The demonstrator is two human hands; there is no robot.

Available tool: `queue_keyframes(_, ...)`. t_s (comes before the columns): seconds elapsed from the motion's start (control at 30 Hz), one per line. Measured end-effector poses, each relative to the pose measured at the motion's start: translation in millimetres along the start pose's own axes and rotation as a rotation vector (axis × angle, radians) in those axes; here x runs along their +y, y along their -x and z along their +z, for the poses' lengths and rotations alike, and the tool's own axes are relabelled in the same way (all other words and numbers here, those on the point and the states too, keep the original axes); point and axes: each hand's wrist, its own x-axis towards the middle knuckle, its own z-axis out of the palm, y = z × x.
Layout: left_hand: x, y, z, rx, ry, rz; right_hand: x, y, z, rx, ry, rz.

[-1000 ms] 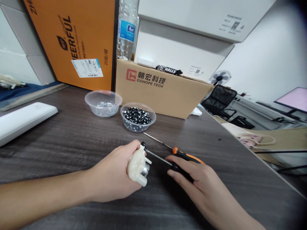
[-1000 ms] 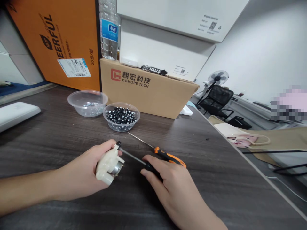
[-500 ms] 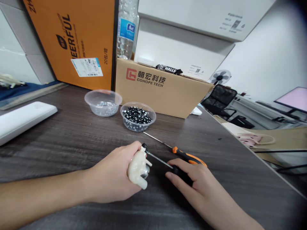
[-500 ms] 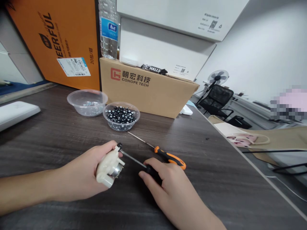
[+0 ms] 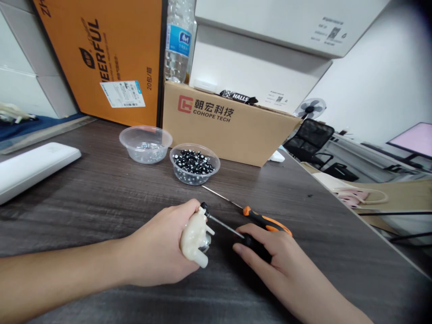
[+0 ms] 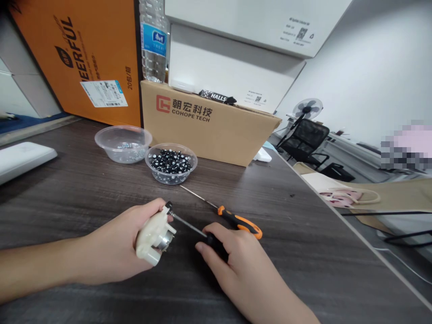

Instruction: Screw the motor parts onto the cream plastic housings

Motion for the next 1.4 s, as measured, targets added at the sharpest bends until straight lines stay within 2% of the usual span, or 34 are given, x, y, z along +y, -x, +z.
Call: queue_keyframes(1.4,1.9,-1.5,-0.9,-0.002,-0.021,0.011,-2.1,0.4,0.0,-0.055,0.024,0.017)
